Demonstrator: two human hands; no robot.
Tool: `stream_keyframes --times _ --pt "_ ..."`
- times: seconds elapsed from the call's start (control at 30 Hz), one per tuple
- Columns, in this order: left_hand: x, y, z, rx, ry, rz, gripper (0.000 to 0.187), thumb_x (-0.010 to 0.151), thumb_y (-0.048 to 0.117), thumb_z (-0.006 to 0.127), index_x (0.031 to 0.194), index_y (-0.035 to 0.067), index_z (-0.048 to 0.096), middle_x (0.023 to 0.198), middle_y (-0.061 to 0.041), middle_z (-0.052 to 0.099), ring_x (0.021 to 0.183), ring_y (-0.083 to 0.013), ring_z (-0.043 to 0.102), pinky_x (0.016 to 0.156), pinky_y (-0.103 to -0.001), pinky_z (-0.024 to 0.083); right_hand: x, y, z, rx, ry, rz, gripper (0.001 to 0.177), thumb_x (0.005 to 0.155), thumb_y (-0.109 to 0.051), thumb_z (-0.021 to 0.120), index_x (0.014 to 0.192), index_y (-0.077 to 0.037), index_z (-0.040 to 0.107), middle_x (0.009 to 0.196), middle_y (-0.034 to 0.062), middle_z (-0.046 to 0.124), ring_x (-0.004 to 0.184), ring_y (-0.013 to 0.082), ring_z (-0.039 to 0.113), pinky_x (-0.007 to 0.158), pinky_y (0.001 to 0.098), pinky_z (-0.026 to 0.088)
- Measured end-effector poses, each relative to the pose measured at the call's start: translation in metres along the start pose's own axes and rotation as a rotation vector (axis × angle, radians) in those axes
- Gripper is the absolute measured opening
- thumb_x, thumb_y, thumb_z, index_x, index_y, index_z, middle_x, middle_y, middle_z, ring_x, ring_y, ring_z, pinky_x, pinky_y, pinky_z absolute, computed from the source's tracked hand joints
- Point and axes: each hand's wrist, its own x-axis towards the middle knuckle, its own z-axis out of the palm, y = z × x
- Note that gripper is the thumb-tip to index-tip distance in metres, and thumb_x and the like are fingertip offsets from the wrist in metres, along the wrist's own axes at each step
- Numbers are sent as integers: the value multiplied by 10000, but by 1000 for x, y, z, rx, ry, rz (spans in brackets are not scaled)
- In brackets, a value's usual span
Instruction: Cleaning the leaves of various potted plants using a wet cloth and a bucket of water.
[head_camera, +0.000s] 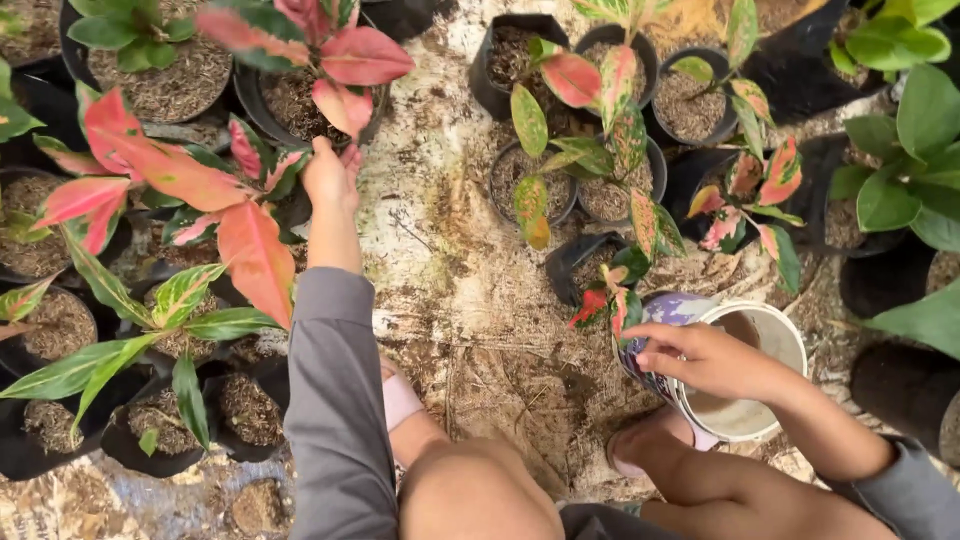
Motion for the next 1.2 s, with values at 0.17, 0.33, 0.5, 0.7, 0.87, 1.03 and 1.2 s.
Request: stream_keyframes --times 0.17,0.33,0.5,0.7,0.87,1.03,1.2 --pt "-11 7 2 5 -53 34 589 978 307 579 1363 -71 340 1213 -253 501 991 -283 766 969 -466 617 7 0 1 -31 -28 -58 465 962 -297 606 1414 -187 615 1003 121 845 981 310 791 874 465 622" --pt "-75 -13 8 423 -179 141 980 1035 660 531 1594 14 49 1618 -296 214 1428 -396 437 1187 -620 199 4 -8 -1 -44 -64 -51 485 966 -312 594 1433 -184 591 1024 131 836 991 317 781 894 473 615" --pt "-147 -81 29 1145 -610 84 889 960 755 501 1597 169 300 1541 -155 468 1441 -382 405 1169 -614 263 6 -19 2 -40 -92 -24 498 976 -307 568 1458 -182 561 1041 130 823 992 302 767 901 460 611" --pt "-209 -76 71 1002 -798 90 635 1083 244 449 1596 19 148 1448 -376 456 1044 -364 724 843 -414 649 7 -38 2 -39 -112 -51 485 980 -279 567 1450 -162 569 1032 148 801 988 304 750 905 462 602" --pt "-213 -83 63 807 -662 68 488 1011 48 440 1480 -69 371 1255 -398 577 905 -439 720 709 -452 680 9 -38 4 -32 -116 -68 479 983 -282 568 1445 -154 571 1027 146 799 976 302 751 895 458 610" --pt "-223 -98 -15 686 -502 41 438 998 118 574 1400 -40 504 1291 -360 584 1054 -430 670 872 -511 593 12 -33 5 -50 -125 -82 492 980 -272 570 1457 -153 562 1021 158 795 999 318 740 939 476 588" --pt "-242 -76 -110 786 -403 231 391 973 -32 545 1362 -69 534 1259 -351 622 1239 -473 557 1019 -582 487 15 -20 9 -73 -132 -79 495 973 -288 589 1449 -156 579 1038 169 818 1042 344 760 981 520 572"
